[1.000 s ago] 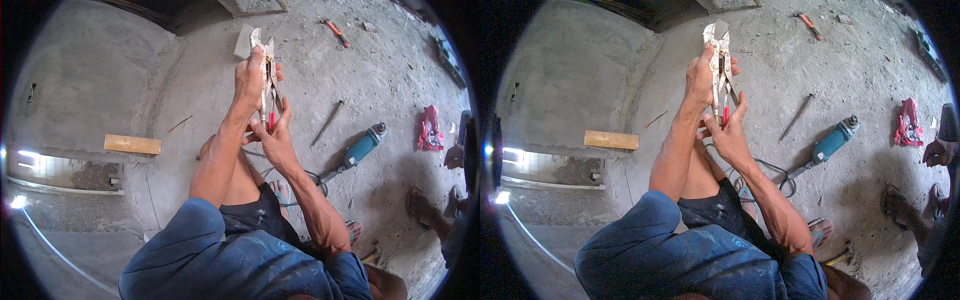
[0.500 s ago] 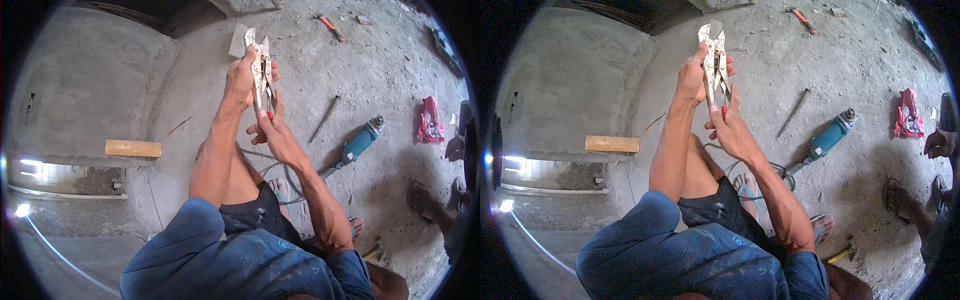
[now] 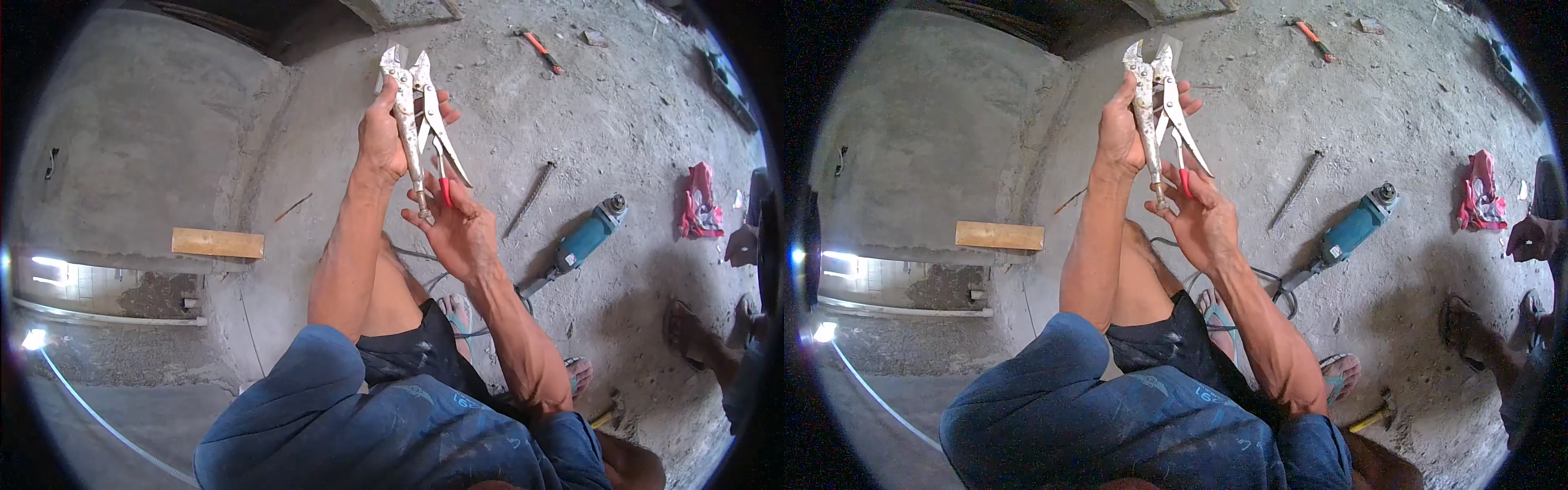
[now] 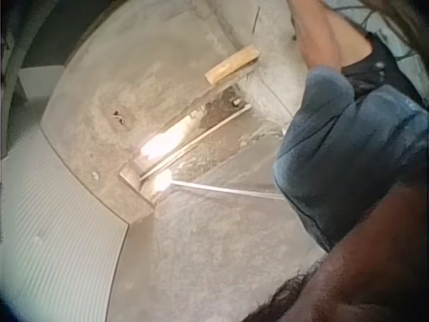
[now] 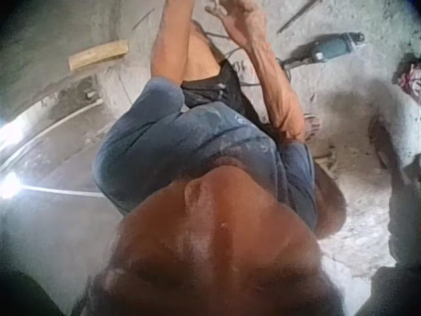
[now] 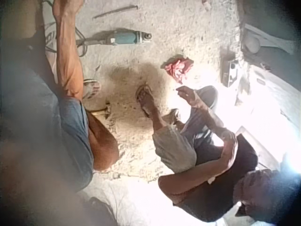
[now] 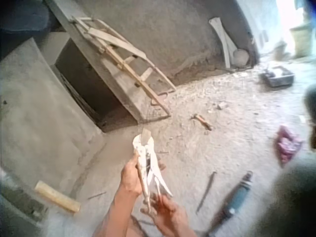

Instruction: The person holds an angle grinder between their legs and uses locking pliers to grip the spindle nut, attempting to loosen it while another person assists by holding the tool body and using another set of pliers.

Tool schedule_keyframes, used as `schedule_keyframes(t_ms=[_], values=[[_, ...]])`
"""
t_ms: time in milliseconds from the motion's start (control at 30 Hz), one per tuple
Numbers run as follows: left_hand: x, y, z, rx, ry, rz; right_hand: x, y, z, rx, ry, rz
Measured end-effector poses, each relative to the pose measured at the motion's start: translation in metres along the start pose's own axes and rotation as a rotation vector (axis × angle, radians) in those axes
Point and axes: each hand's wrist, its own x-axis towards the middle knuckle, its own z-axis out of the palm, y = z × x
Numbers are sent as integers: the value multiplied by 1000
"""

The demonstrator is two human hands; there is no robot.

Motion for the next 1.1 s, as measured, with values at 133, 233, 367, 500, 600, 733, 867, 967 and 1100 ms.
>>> schedule_keyframes(t_ms=[133,233,367,500,600,733,867,967,1100], values=[[0,3,-20,-194,-207,-83,-4,-5,13,-67,-66,53],[-1,-6,-18,-336,-350,-191,-3,-9,8,-186,-139,59],[-3,-12,-8,-215,-275,-181,-2,-7,2,-270,-122,-11],[-2,-6,-17,-265,-311,-164,1,-13,3,-499,-61,-46],[-6,-2,-9,-192,-225,-143,4,-29,2,-727,-113,-61],[-12,7,-4,0,-188,-164,1,-34,16,-943,-112,-69],[-17,11,-3,127,-221,-171,-3,-34,22,-1092,-135,-81],[-18,11,0,136,-219,-170,-3,-34,25,-1061,-126,-61],[-14,6,-1,173,-228,-170,-4,-35,28,-1090,-108,-86]])
